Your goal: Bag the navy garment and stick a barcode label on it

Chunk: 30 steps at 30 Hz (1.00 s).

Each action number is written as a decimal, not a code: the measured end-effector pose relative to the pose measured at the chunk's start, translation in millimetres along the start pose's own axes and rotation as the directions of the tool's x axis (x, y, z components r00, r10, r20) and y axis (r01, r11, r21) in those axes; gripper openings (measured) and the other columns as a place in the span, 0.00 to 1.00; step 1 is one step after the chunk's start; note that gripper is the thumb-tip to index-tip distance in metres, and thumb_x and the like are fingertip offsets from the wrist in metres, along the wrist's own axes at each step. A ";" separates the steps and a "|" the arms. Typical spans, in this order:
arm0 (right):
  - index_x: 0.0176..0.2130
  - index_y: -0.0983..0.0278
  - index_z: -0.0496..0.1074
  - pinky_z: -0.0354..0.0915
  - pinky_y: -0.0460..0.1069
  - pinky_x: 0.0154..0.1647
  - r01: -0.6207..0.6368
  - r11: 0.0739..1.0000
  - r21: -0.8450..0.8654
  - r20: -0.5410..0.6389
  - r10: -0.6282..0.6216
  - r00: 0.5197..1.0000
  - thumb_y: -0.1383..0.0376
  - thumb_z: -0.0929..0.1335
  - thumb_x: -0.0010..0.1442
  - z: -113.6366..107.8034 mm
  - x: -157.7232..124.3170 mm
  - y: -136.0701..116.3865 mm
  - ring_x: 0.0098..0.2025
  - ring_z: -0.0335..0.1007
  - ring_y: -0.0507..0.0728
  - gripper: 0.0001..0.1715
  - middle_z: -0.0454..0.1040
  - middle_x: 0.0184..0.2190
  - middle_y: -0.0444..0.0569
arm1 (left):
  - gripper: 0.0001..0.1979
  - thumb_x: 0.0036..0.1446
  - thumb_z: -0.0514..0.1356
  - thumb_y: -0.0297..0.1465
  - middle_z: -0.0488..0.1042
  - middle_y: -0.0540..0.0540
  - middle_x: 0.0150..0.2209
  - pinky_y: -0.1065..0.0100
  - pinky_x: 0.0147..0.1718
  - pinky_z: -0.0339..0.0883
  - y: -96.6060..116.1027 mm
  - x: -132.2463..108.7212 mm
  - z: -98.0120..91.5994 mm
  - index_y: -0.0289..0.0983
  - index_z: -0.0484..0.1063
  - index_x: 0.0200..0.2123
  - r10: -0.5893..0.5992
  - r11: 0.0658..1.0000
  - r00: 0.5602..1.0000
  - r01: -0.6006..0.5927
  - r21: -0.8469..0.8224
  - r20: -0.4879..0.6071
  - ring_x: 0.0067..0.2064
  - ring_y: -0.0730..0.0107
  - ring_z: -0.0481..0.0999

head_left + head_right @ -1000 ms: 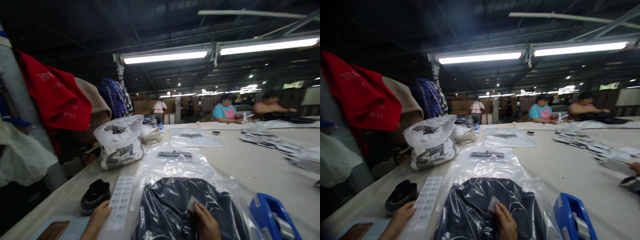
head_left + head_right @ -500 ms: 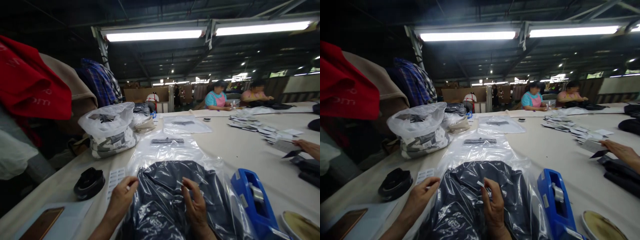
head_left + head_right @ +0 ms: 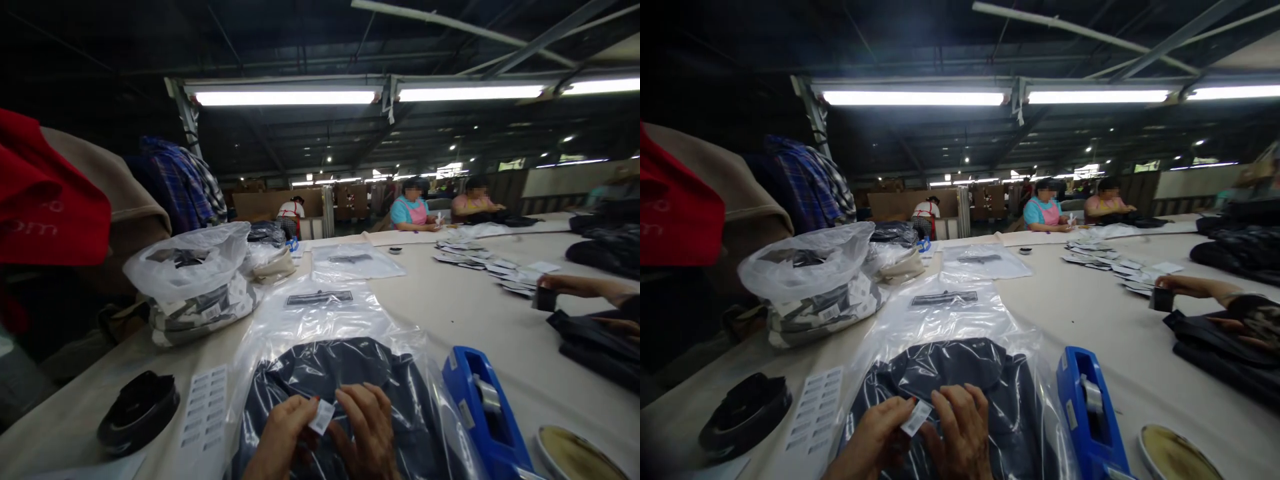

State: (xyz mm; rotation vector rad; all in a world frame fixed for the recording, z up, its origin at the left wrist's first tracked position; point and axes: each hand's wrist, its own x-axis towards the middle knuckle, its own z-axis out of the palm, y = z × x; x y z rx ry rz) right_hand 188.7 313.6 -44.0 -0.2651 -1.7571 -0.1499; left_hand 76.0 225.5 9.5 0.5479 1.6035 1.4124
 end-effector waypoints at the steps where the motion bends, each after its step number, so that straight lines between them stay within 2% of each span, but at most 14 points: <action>1: 0.43 0.69 0.68 0.59 0.53 0.48 0.010 1.000 -0.010 -0.009 -0.010 1.000 0.66 0.63 0.64 -0.3 2.1 -0.5 0.40 0.70 0.54 0.09 0.73 0.35 0.51 | 0.26 0.32 0.65 0.52 0.61 0.54 0.17 0.75 0.20 0.46 -1.1 1.2 -0.2 0.36 0.61 0.21 -0.007 1.000 1.000 0.007 0.002 -0.002 0.20 0.77 0.59; 5: 0.41 0.69 0.68 0.59 0.52 0.47 0.024 0.999 -0.036 -0.034 -0.025 0.999 0.65 0.62 0.65 -0.3 8.0 -3.2 0.37 0.70 0.53 0.10 0.73 0.33 0.49 | 0.25 0.32 0.65 0.51 0.58 0.55 0.14 0.73 0.22 0.44 -7.6 8.0 -3.6 0.36 0.61 0.20 0.030 0.999 1.000 -0.030 0.043 0.003 0.19 0.79 0.54; 8: 0.41 0.68 0.68 0.59 0.53 0.47 0.017 1.000 -0.022 -0.017 -0.018 1.000 0.65 0.63 0.64 1.6 6.1 -4.9 0.37 0.70 0.53 0.09 0.73 0.33 0.49 | 0.23 0.36 0.62 0.50 0.57 0.55 0.16 0.71 0.23 0.45 -10.7 13.1 -8.0 0.36 0.61 0.19 0.164 0.976 0.986 -0.156 0.151 -0.043 0.20 0.77 0.53; 11: 0.45 0.70 0.66 0.60 0.55 0.46 -0.039 0.997 0.064 0.082 0.034 0.996 0.66 0.63 0.62 3.1 -0.9 -6.3 0.39 0.69 0.56 0.12 0.72 0.35 0.53 | 0.21 0.40 0.57 0.50 0.58 0.54 0.17 0.69 0.25 0.48 -7.0 16.4 -14.9 0.37 0.62 0.18 0.333 0.888 0.937 -0.276 0.367 -0.103 0.22 0.74 0.55; 14: 0.43 0.69 0.66 0.63 0.54 0.38 -0.157 0.969 0.190 0.243 0.109 0.964 0.69 0.63 0.60 2.2 -7.5 -9.3 0.35 0.67 0.57 0.10 0.71 0.34 0.52 | 0.20 0.42 0.52 0.51 0.59 0.52 0.19 0.67 0.27 0.51 6.9 18.2 -23.5 0.39 0.62 0.19 0.477 0.741 0.870 -0.323 0.589 -0.123 0.24 0.70 0.58; 16: 0.40 0.66 0.67 0.65 0.51 0.37 -0.251 0.924 0.288 0.384 0.129 0.914 0.70 0.64 0.58 0.1 -8.6 -12.8 0.35 0.67 0.55 0.08 0.72 0.34 0.49 | 0.19 0.44 0.51 0.49 0.61 0.51 0.20 0.66 0.29 0.52 20.5 20.4 -27.9 0.39 0.61 0.19 0.532 0.659 0.843 -0.349 0.666 -0.085 0.26 0.68 0.60; 17: 0.40 0.65 0.68 0.65 0.50 0.39 -0.304 0.894 0.329 0.472 0.124 0.873 0.70 0.65 0.57 -1.3 -8.0 -14.9 0.37 0.68 0.55 0.08 0.72 0.35 0.48 | 0.18 0.44 0.52 0.48 0.61 0.51 0.21 0.66 0.29 0.53 27.6 22.3 -29.2 0.39 0.61 0.19 0.538 0.636 0.841 -0.363 0.681 -0.054 0.27 0.68 0.61; 20: 0.44 0.62 0.70 0.64 0.47 0.49 -0.450 0.809 0.378 0.709 0.059 0.703 0.68 0.69 0.56 -4.7 -4.5 -21.3 0.46 0.68 0.54 0.14 0.72 0.44 0.46 | 0.16 0.43 0.55 0.46 0.62 0.51 0.21 0.67 0.28 0.53 45.7 32.9 -27.5 0.38 0.62 0.20 0.490 0.632 0.871 -0.382 0.674 0.034 0.26 0.70 0.61; 22: 0.44 0.60 0.71 0.61 0.46 0.53 -0.482 0.793 0.374 0.790 0.000 0.613 0.66 0.69 0.57 -5.4 -4.0 -24.4 0.47 0.68 0.52 0.12 0.73 0.44 0.43 | 0.15 0.42 0.57 0.44 0.62 0.52 0.20 0.68 0.27 0.53 52.4 44.9 -21.5 0.38 0.62 0.20 0.444 0.654 0.892 -0.392 0.647 0.091 0.26 0.71 0.60; 25: 0.44 0.57 0.71 0.58 0.49 0.57 -0.486 0.795 0.363 0.831 -0.039 0.555 0.59 0.67 0.60 -4.5 -8.9 -26.1 0.47 0.69 0.52 0.11 0.74 0.45 0.41 | 0.12 0.39 0.58 0.40 0.63 0.52 0.20 0.69 0.26 0.54 52.2 66.9 -7.1 0.36 0.64 0.20 0.344 0.698 0.918 -0.390 0.600 0.197 0.25 0.73 0.61; 28: 0.49 0.58 0.69 0.57 0.54 0.59 -0.463 0.821 0.333 0.850 -0.049 0.524 0.54 0.67 0.60 -2.5 -16.8 -26.3 0.51 0.67 0.56 0.19 0.71 0.50 0.44 | 0.10 0.36 0.60 0.36 0.64 0.53 0.18 0.70 0.25 0.51 40.7 85.4 7.7 0.35 0.65 0.18 0.232 0.730 0.932 -0.356 0.583 0.278 0.24 0.74 0.60; 30: 0.49 0.58 0.69 0.57 0.54 0.59 -0.457 0.825 0.334 0.855 -0.060 0.516 0.52 0.67 0.59 -1.1 -20.6 -27.2 0.51 0.67 0.56 0.21 0.72 0.49 0.45 | 0.09 0.35 0.61 0.34 0.62 0.53 0.17 0.70 0.24 0.50 28.6 92.7 14.1 0.35 0.65 0.18 0.189 0.746 0.938 -0.329 0.578 0.290 0.23 0.75 0.58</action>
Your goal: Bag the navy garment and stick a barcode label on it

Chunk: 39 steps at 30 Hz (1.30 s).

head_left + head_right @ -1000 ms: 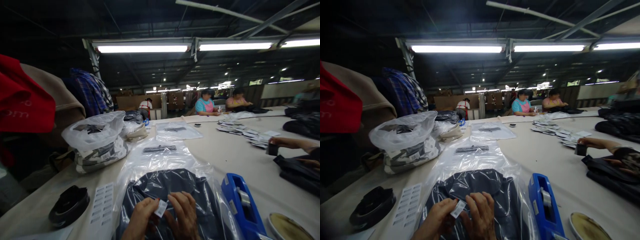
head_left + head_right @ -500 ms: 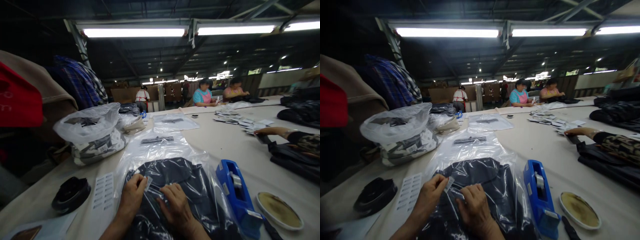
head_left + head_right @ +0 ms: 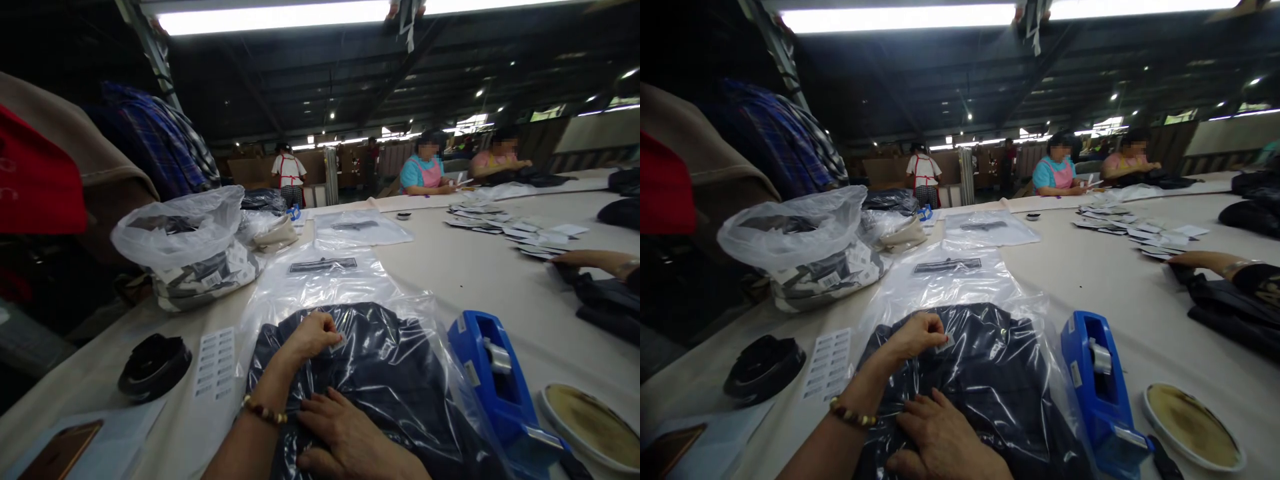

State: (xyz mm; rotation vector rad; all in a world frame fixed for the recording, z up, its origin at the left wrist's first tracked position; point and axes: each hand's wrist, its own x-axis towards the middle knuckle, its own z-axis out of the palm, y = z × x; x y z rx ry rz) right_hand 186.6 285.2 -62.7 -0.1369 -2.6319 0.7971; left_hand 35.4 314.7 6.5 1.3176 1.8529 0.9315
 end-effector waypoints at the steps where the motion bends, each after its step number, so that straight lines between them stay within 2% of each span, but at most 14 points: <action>1: 0.49 0.58 0.69 0.56 0.53 0.59 -0.006 1.000 0.010 0.002 0.006 1.000 0.52 0.68 0.58 1.1 -0.1 -0.1 0.51 0.67 0.56 0.21 0.72 0.48 0.44 | 0.09 0.36 0.61 0.34 0.62 0.54 0.17 0.70 0.24 0.50 -4.8 1.4 5.4 0.35 0.65 0.18 -0.012 1.000 1.000 0.012 -0.015 0.004 0.23 0.75 0.58; 4: 0.41 0.60 0.71 0.58 0.51 0.57 -0.087 0.996 0.028 0.010 0.087 0.996 0.57 0.70 0.56 -1.1 0.0 -3.5 0.45 0.70 0.54 0.14 0.75 0.40 0.43 | 0.11 0.38 0.60 0.37 0.63 0.53 0.19 0.70 0.26 0.52 -20.1 1.5 16.7 0.35 0.65 0.20 -0.047 0.996 0.999 0.046 -0.071 -0.019 0.25 0.74 0.60; 6: 0.35 0.62 0.71 0.62 0.50 0.50 -0.184 0.983 -0.002 0.010 0.184 0.983 0.63 0.71 0.55 -6.6 -0.1 -5.9 0.40 0.71 0.54 0.06 0.75 0.34 0.42 | 0.12 0.38 0.59 0.38 0.64 0.52 0.21 0.70 0.27 0.54 -28.7 1.0 20.0 0.35 0.65 0.21 -0.064 0.993 0.997 0.059 -0.101 -0.038 0.26 0.74 0.61; 9: 0.33 0.61 0.71 0.66 0.51 0.41 -0.271 0.962 -0.041 -0.007 0.271 0.963 0.67 0.69 0.56 -12.3 -1.1 -4.4 0.38 0.71 0.56 0.02 0.74 0.34 0.42 | 0.13 0.39 0.60 0.39 0.63 0.53 0.20 0.70 0.26 0.53 -36.0 1.5 20.9 0.35 0.65 0.21 -0.072 0.989 0.997 0.068 -0.129 -0.024 0.25 0.74 0.61; 11: 0.34 0.61 0.71 0.67 0.54 0.45 -0.251 0.966 -0.060 0.002 0.252 0.968 0.65 0.70 0.55 -9.3 -2.7 -0.1 0.43 0.71 0.59 0.04 0.75 0.38 0.44 | 0.13 0.39 0.60 0.40 0.63 0.53 0.19 0.71 0.25 0.51 -37.6 2.2 20.3 0.35 0.65 0.21 -0.070 0.988 0.997 0.071 -0.140 0.011 0.24 0.75 0.60; 14: 0.39 0.61 0.72 0.64 0.63 0.53 -0.184 0.976 -0.117 0.041 0.190 0.981 0.57 0.69 0.57 2.4 -6.5 6.0 0.52 0.67 0.67 0.12 0.74 0.45 0.49 | 0.13 0.38 0.61 0.39 0.63 0.53 0.19 0.71 0.25 0.51 -38.4 2.9 18.8 0.35 0.66 0.21 -0.061 0.985 0.995 0.073 -0.158 0.076 0.24 0.75 0.59; 17: 0.44 0.61 0.72 0.64 0.67 0.51 -0.134 0.973 -0.190 0.071 0.150 0.986 0.51 0.68 0.57 10.1 -9.6 8.0 0.53 0.64 0.71 0.21 0.72 0.49 0.54 | 0.13 0.39 0.61 0.39 0.63 0.53 0.19 0.71 0.25 0.52 -41.0 3.5 16.8 0.35 0.66 0.21 -0.047 0.981 0.992 0.069 -0.181 0.120 0.24 0.75 0.60; 22: 0.45 0.64 0.72 0.71 0.61 0.44 0.014 0.946 -0.325 0.051 0.003 0.999 0.47 0.67 0.57 8.9 -10.2 10.0 0.48 0.69 0.69 0.26 0.73 0.47 0.55 | 0.11 0.41 0.61 0.37 0.66 0.52 0.20 0.71 0.25 0.54 -47.5 5.2 15.0 0.34 0.68 0.22 -0.025 0.984 0.982 0.057 -0.167 0.186 0.25 0.74 0.62; 25: 0.44 0.64 0.73 0.73 0.57 0.42 0.036 0.919 -0.393 -0.036 -0.054 0.998 0.45 0.67 0.55 9.0 -11.9 11.6 0.46 0.71 0.66 0.28 0.75 0.45 0.52 | 0.10 0.42 0.61 0.36 0.66 0.52 0.20 0.71 0.25 0.54 -48.6 5.9 15.4 0.34 0.68 0.21 -0.009 0.990 0.980 0.037 -0.134 0.201 0.25 0.74 0.63; 27: 0.44 0.64 0.73 0.74 0.55 0.41 0.053 0.902 -0.429 -0.048 -0.081 0.996 0.45 0.67 0.55 8.8 -13.3 12.1 0.45 0.72 0.65 0.28 0.75 0.44 0.51 | 0.10 0.43 0.60 0.36 0.66 0.52 0.20 0.71 0.25 0.54 -48.2 6.2 16.3 0.34 0.68 0.21 -0.002 0.993 0.979 0.025 -0.112 0.203 0.25 0.74 0.63; 34: 0.44 0.63 0.72 0.73 0.54 0.41 0.073 0.893 -0.445 -0.015 -0.088 0.996 0.44 0.66 0.55 7.8 -14.2 10.2 0.46 0.72 0.64 0.29 0.75 0.44 0.52 | 0.08 0.44 0.61 0.33 0.66 0.53 0.21 0.71 0.25 0.54 -47.1 8.0 22.4 0.35 0.68 0.21 0.021 1.000 0.983 -0.017 -0.022 0.184 0.25 0.74 0.63; 39: 0.42 0.63 0.73 0.73 0.55 0.41 0.025 0.910 -0.414 -0.072 -0.060 0.996 0.44 0.67 0.53 11.4 -15.7 9.7 0.46 0.72 0.65 0.28 0.75 0.43 0.53 | 0.07 0.45 0.62 0.31 0.67 0.53 0.22 0.72 0.25 0.54 -46.0 9.6 26.6 0.35 0.68 0.21 0.038 0.999 0.982 -0.037 -0.010 0.187 0.26 0.74 0.64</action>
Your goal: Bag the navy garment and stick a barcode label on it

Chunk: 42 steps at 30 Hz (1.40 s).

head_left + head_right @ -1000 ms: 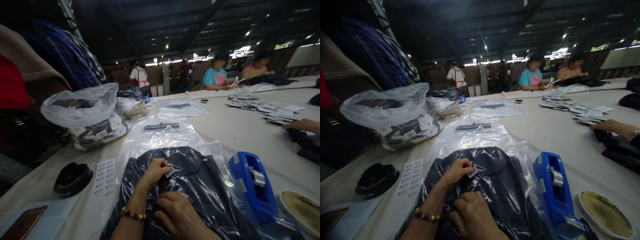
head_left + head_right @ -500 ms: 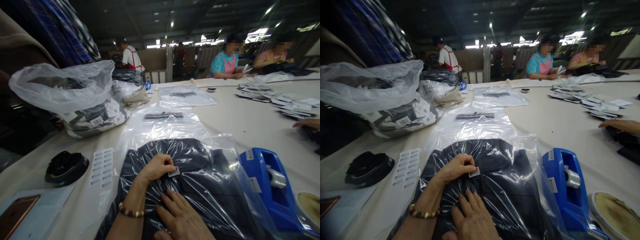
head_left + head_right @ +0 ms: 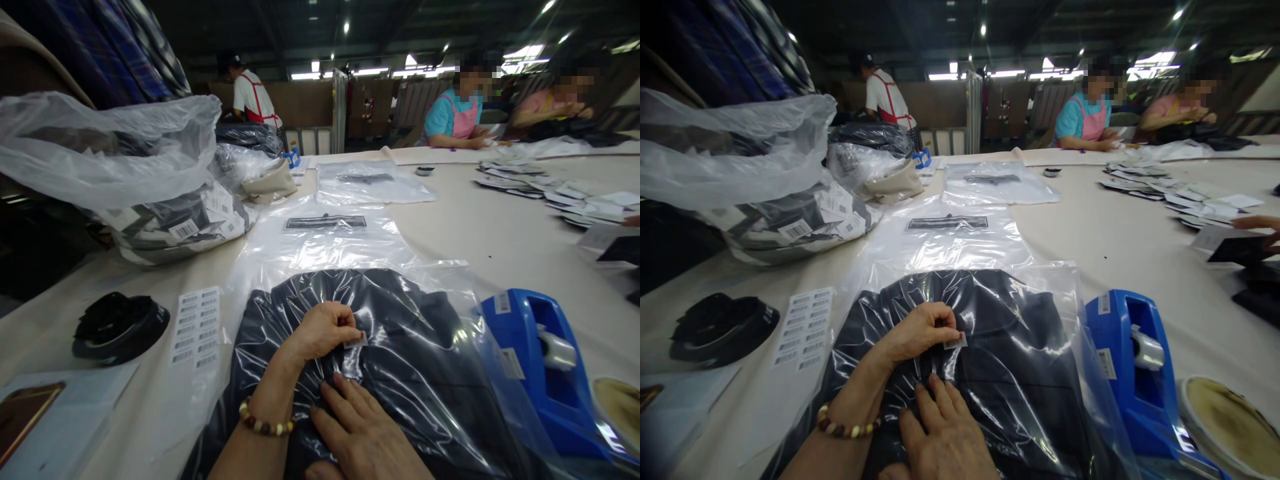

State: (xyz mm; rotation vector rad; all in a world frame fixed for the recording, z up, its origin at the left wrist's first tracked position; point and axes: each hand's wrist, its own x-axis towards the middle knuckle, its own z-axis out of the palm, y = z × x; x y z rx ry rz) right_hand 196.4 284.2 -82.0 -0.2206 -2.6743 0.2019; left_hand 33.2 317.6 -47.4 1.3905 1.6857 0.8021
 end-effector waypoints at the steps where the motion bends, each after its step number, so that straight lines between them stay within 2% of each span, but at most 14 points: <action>1: 0.42 0.63 0.73 0.73 0.55 0.42 0.008 1.000 0.001 0.009 -0.008 1.000 0.44 0.67 0.54 0.1 -0.1 0.0 0.46 0.72 0.65 0.28 0.75 0.44 0.53 | 0.07 0.46 0.62 0.31 0.67 0.53 0.22 0.72 0.26 0.54 0.6 0.3 0.6 0.35 0.68 0.21 0.003 1.000 1.000 -0.003 0.001 0.004 0.26 0.74 0.64; 3: 0.43 0.63 0.73 0.73 0.55 0.41 0.026 1.000 0.005 0.027 -0.026 0.999 0.44 0.68 0.53 0.0 0.1 0.2 0.46 0.72 0.65 0.29 0.75 0.44 0.54 | 0.07 0.46 0.63 0.31 0.67 0.53 0.22 0.72 0.26 0.54 2.1 1.1 1.5 0.36 0.68 0.21 0.007 1.000 1.000 -0.008 0.011 0.012 0.27 0.74 0.65; 7: 0.40 0.63 0.74 0.74 0.55 0.40 -0.015 1.000 0.020 -0.034 0.015 0.999 0.43 0.70 0.49 0.0 1.2 -0.3 0.44 0.73 0.66 0.30 0.76 0.42 0.54 | 0.08 0.46 0.64 0.31 0.67 0.53 0.23 0.72 0.27 0.54 4.8 3.1 2.7 0.36 0.69 0.20 0.015 0.998 1.000 -0.016 0.060 0.016 0.27 0.74 0.65; 13: 0.41 0.63 0.74 0.74 0.55 0.40 -0.032 0.999 0.043 -0.032 0.033 0.999 0.44 0.70 0.50 1.5 -1.0 -1.4 0.44 0.73 0.65 0.28 0.76 0.41 0.53 | 0.08 0.46 0.65 0.29 0.66 0.54 0.23 0.72 0.28 0.53 4.2 5.8 4.7 0.36 0.70 0.20 0.032 0.986 0.999 -0.031 0.163 0.000 0.27 0.74 0.65; 16: 0.42 0.63 0.73 0.73 0.56 0.41 -0.032 0.997 0.065 0.002 0.032 0.999 0.44 0.69 0.52 4.4 -2.3 -1.0 0.46 0.72 0.66 0.29 0.76 0.43 0.53 | 0.08 0.47 0.65 0.30 0.66 0.54 0.24 0.71 0.29 0.53 2.8 6.5 6.2 0.37 0.70 0.20 0.043 0.976 0.999 -0.038 0.216 -0.019 0.28 0.75 0.65; 19: 0.43 0.64 0.74 0.72 0.58 0.45 -0.098 0.986 0.131 0.093 0.086 0.992 0.45 0.69 0.53 0.5 1.6 -2.0 0.49 0.70 0.67 0.29 0.75 0.44 0.55 | 0.09 0.48 0.66 0.31 0.66 0.54 0.24 0.71 0.29 0.53 2.2 6.7 7.6 0.37 0.70 0.21 0.052 0.964 0.998 -0.043 0.261 -0.029 0.28 0.75 0.65; 21: 0.46 0.66 0.73 0.69 0.61 0.49 -0.174 0.968 0.179 0.271 0.121 0.955 0.46 0.68 0.54 -9.6 8.9 -3.1 0.52 0.66 0.70 0.30 0.72 0.48 0.58 | 0.08 0.48 0.66 0.30 0.66 0.55 0.24 0.72 0.29 0.53 2.6 6.5 8.4 0.37 0.70 0.21 0.053 0.958 0.998 -0.041 0.285 -0.034 0.29 0.75 0.66; 24: 0.52 0.68 0.69 0.60 0.63 0.57 -0.297 0.931 0.213 0.572 0.128 0.810 0.49 0.65 0.59 -30.2 23.1 -3.7 0.59 0.56 0.70 0.32 0.64 0.55 0.60 | 0.08 0.48 0.66 0.29 0.66 0.56 0.24 0.72 0.30 0.53 3.5 5.8 9.9 0.37 0.70 0.21 0.056 0.950 0.997 -0.040 0.309 -0.044 0.29 0.75 0.66; 25: 0.54 0.68 0.67 0.56 0.63 0.59 -0.332 0.918 0.217 0.629 0.128 0.766 0.49 0.65 0.60 -36.1 27.2 -3.7 0.61 0.52 0.69 0.32 0.62 0.57 0.60 | 0.08 0.48 0.66 0.29 0.66 0.56 0.24 0.72 0.30 0.53 3.7 5.4 10.5 0.37 0.70 0.21 0.060 0.948 0.997 -0.042 0.315 -0.047 0.30 0.75 0.66; 27: 0.56 0.68 0.65 0.52 0.62 0.62 -0.374 0.901 0.222 0.681 0.131 0.720 0.50 0.64 0.60 -43.9 32.8 -3.5 0.62 0.48 0.68 0.32 0.59 0.59 0.59 | 0.09 0.48 0.67 0.29 0.66 0.56 0.24 0.71 0.31 0.53 4.0 4.6 11.9 0.37 0.70 0.21 0.070 0.944 0.996 -0.049 0.327 -0.052 0.30 0.75 0.66; 30: 0.57 0.68 0.64 0.48 0.62 0.63 -0.407 0.882 0.236 0.707 0.132 0.695 0.50 0.64 0.61 -46.5 34.5 -3.8 0.63 0.45 0.67 0.33 0.57 0.60 0.59 | 0.10 0.47 0.68 0.29 0.66 0.56 0.24 0.70 0.33 0.53 3.8 3.2 13.9 0.37 0.70 0.21 0.088 0.938 0.994 -0.062 0.341 -0.059 0.30 0.75 0.66; 35: 0.59 0.66 0.61 0.44 0.61 0.64 -0.459 0.851 0.255 0.717 0.152 0.680 0.50 0.64 0.61 -43.9 30.1 -4.2 0.64 0.42 0.66 0.33 0.54 0.62 0.56 | 0.10 0.47 0.68 0.29 0.66 0.56 0.25 0.68 0.37 0.54 3.0 0.7 16.9 0.36 0.69 0.21 0.119 0.931 0.989 -0.082 0.355 -0.084 0.31 0.75 0.66; 42: 0.59 0.65 0.60 0.46 0.62 0.64 -0.454 0.848 0.272 0.691 0.156 0.706 0.50 0.64 0.60 -39.1 28.5 -1.9 0.64 0.43 0.66 0.34 0.55 0.62 0.56 | 0.12 0.45 0.69 0.27 0.65 0.54 0.25 0.69 0.35 0.54 2.5 -1.3 20.2 0.35 0.67 0.19 0.120 0.938 0.985 -0.071 0.339 -0.127 0.30 0.74 0.65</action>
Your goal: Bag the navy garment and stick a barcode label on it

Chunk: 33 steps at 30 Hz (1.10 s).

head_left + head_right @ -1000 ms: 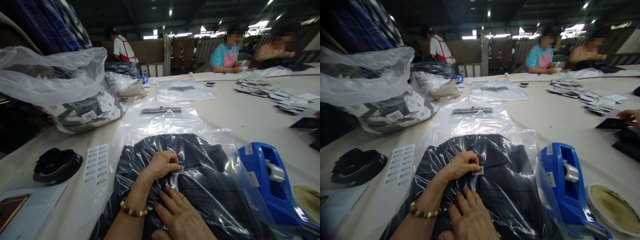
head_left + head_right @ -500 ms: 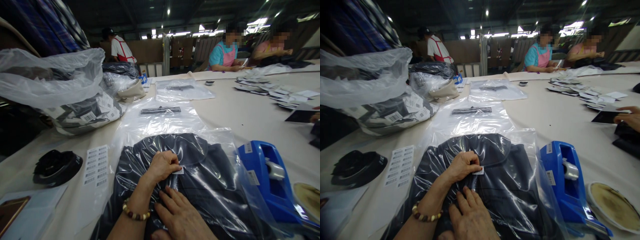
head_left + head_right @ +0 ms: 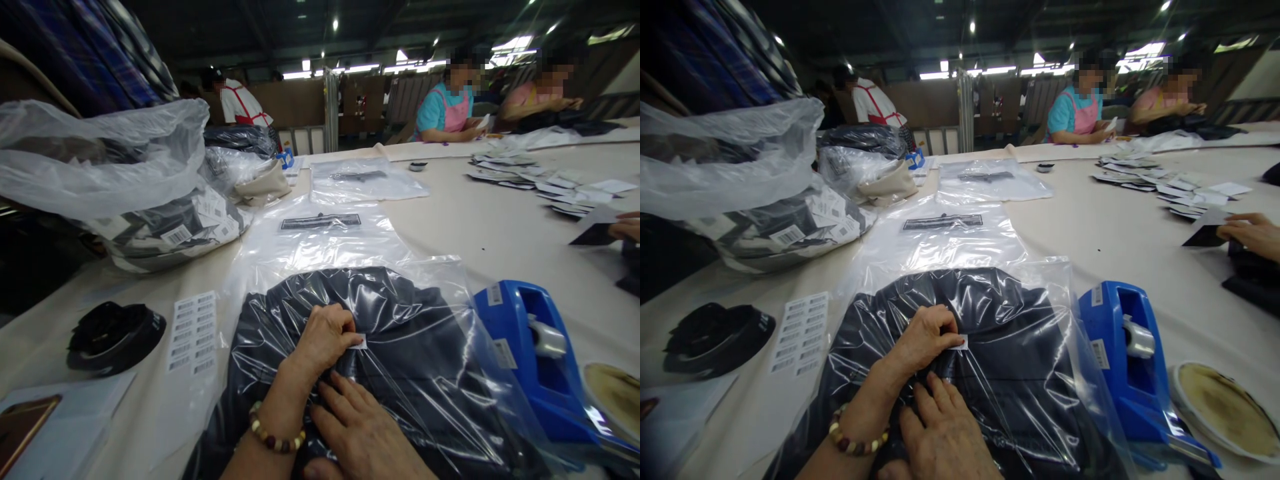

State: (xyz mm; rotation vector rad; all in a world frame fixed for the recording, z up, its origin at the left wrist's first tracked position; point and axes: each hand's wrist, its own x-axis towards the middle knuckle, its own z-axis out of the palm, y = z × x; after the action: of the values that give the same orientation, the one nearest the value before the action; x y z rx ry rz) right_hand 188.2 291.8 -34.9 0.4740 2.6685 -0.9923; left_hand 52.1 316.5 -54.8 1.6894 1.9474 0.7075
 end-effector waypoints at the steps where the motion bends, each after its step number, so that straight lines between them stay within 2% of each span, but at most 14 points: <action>1: 0.59 0.66 0.60 0.47 0.62 0.64 0.007 1.000 -0.002 -0.006 -0.007 1.000 0.50 0.64 0.60 0.2 0.5 0.4 0.64 0.44 0.67 0.34 0.55 0.61 0.56 | 0.12 0.45 0.69 0.26 0.65 0.54 0.25 0.68 0.35 0.54 0.2 -0.2 0.4 0.35 0.67 0.19 -0.004 1.000 1.000 0.004 -0.002 -0.005 0.30 0.74 0.65; 5: 0.60 0.66 0.59 0.46 0.62 0.64 0.009 1.000 0.011 -0.014 -0.009 1.000 0.50 0.65 0.60 1.3 0.6 0.6 0.64 0.43 0.67 0.36 0.54 0.62 0.57 | 0.12 0.44 0.69 0.25 0.65 0.54 0.26 0.67 0.36 0.54 2.0 -1.4 2.3 0.35 0.66 0.22 -0.031 1.000 0.999 0.031 -0.005 -0.042 0.31 0.72 0.65; 9: 0.59 0.66 0.60 0.46 0.62 0.64 0.015 0.999 0.036 -0.024 -0.014 1.000 0.51 0.66 0.59 5.0 -0.9 0.5 0.64 0.43 0.67 0.35 0.54 0.61 0.57 | 0.16 0.39 0.71 0.23 0.65 0.55 0.28 0.66 0.36 0.54 2.3 -1.5 3.3 0.36 0.64 0.27 -0.075 0.997 0.994 0.073 -0.034 -0.083 0.32 0.71 0.64; 15: 0.56 0.67 0.65 0.45 0.61 0.64 -0.006 0.995 0.103 -0.059 0.012 0.998 0.50 0.67 0.58 8.8 0.6 0.9 0.64 0.44 0.66 0.33 0.58 0.60 0.58 | 0.13 0.41 0.62 0.15 0.65 0.56 0.26 0.72 0.31 0.58 -6.1 0.9 -1.7 0.36 0.66 0.28 -0.103 0.975 0.995 0.099 -0.200 -0.014 0.29 0.76 0.65; 18: 0.54 0.68 0.66 0.48 0.62 0.63 0.008 0.996 0.094 -0.076 -0.001 0.997 0.52 0.68 0.57 8.5 2.5 0.2 0.63 0.47 0.68 0.32 0.61 0.58 0.59 | 0.12 0.43 0.58 0.16 0.66 0.56 0.26 0.74 0.29 0.59 -8.8 0.2 -2.3 0.37 0.68 0.30 -0.115 0.962 0.993 0.113 -0.248 0.007 0.27 0.78 0.64; 20: 0.50 0.68 0.70 0.56 0.62 0.60 0.015 0.995 0.095 -0.161 0.000 0.987 0.56 0.70 0.56 8.5 2.0 1.5 0.60 0.55 0.68 0.26 0.67 0.54 0.58 | 0.10 0.43 0.60 0.20 0.66 0.56 0.26 0.74 0.28 0.58 -9.3 0.0 -0.4 0.37 0.68 0.30 -0.131 0.961 0.991 0.126 -0.248 -0.007 0.27 0.77 0.64; 22: 0.42 0.66 0.72 0.66 0.61 0.51 -0.004 0.996 0.092 -0.314 0.033 0.949 0.62 0.69 0.57 8.7 -0.2 5.9 0.51 0.67 0.66 0.14 0.74 0.44 0.54 | 0.09 0.42 0.63 0.24 0.66 0.55 0.26 0.73 0.28 0.58 -9.5 0.5 2.1 0.37 0.67 0.29 -0.142 0.963 0.990 0.131 -0.235 -0.026 0.27 0.76 0.63; 23: 0.39 0.66 0.72 0.69 0.60 0.46 -0.012 0.996 0.087 -0.415 0.048 0.909 0.65 0.67 0.57 9.0 -1.6 9.3 0.45 0.70 0.64 0.08 0.75 0.39 0.52 | 0.09 0.40 0.63 0.25 0.65 0.55 0.26 0.72 0.28 0.57 -9.5 0.9 3.0 0.37 0.67 0.29 -0.143 0.964 0.989 0.132 -0.230 -0.032 0.27 0.76 0.63; 25: 0.37 0.65 0.70 0.70 0.59 0.40 -0.016 0.997 0.070 -0.627 0.056 0.777 0.69 0.63 0.58 10.1 -3.7 17.4 0.39 0.71 0.61 0.08 0.73 0.37 0.51 | 0.08 0.39 0.60 0.26 0.65 0.55 0.25 0.72 0.28 0.57 -9.1 1.3 3.3 0.37 0.66 0.28 -0.125 0.965 0.992 0.114 -0.234 -0.032 0.26 0.75 0.63; 27: 0.42 0.65 0.69 0.69 0.59 0.45 -0.032 0.998 0.053 -0.790 0.062 0.610 0.70 0.61 0.59 13.4 -3.1 25.2 0.45 0.69 0.61 0.12 0.72 0.43 0.52 | 0.08 0.39 0.56 0.27 0.64 0.54 0.24 0.71 0.27 0.56 -8.6 0.7 1.8 0.37 0.66 0.28 -0.094 0.964 0.995 0.085 -0.251 -0.022 0.26 0.73 0.63; 28: 0.46 0.64 0.68 0.67 0.58 0.49 -0.062 0.997 0.048 -0.836 0.074 0.544 0.69 0.62 0.59 16.2 -0.7 28.7 0.49 0.67 0.61 0.15 0.71 0.47 0.53 | 0.08 0.39 0.55 0.29 0.64 0.54 0.23 0.70 0.27 0.56 -8.8 0.3 0.6 0.37 0.65 0.28 -0.074 0.963 0.997 0.069 -0.260 -0.010 0.26 0.72 0.63; 29: 0.50 0.64 0.66 0.65 0.58 0.52 -0.105 0.994 0.038 -0.855 0.087 0.511 0.67 0.64 0.59 19.9 3.6 32.0 0.52 0.65 0.61 0.18 0.70 0.50 0.52 | 0.09 0.39 0.54 0.30 0.64 0.54 0.24 0.70 0.28 0.57 -9.7 -0.1 -0.4 0.38 0.65 0.28 -0.072 0.962 0.997 0.070 -0.265 0.004 0.27 0.71 0.64; 31: 0.55 0.64 0.64 0.65 0.60 0.53 -0.213 0.977 -0.002 -0.839 0.114 0.531 0.62 0.68 0.57 28.9 19.1 39.5 0.56 0.63 0.63 0.27 0.68 0.54 0.53 | 0.09 0.41 0.54 0.35 0.66 0.53 0.25 0.68 0.31 0.60 -15.0 0.4 -1.0 0.38 0.65 0.29 -0.065 0.961 0.996 0.080 -0.264 0.066 0.30 0.68 0.66; 33: 0.52 0.64 0.67 0.70 0.63 0.47 -0.346 0.937 -0.054 -0.772 0.181 0.610 0.59 0.70 0.54 37.9 41.5 49.8 0.53 0.66 0.69 0.27 0.69 0.52 0.55 | 0.13 0.41 0.54 0.38 0.70 0.51 0.28 0.66 0.35 0.63 -25.2 2.9 1.4 0.39 0.67 0.31 -0.087 0.961 0.989 0.115 -0.253 0.120 0.32 0.64 0.69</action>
State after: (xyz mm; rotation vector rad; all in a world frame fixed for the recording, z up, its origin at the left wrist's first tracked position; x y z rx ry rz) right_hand 174.1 310.9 -106.1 1.4855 3.1888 -0.4580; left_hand 33.7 316.7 -72.3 1.4306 1.7668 0.7778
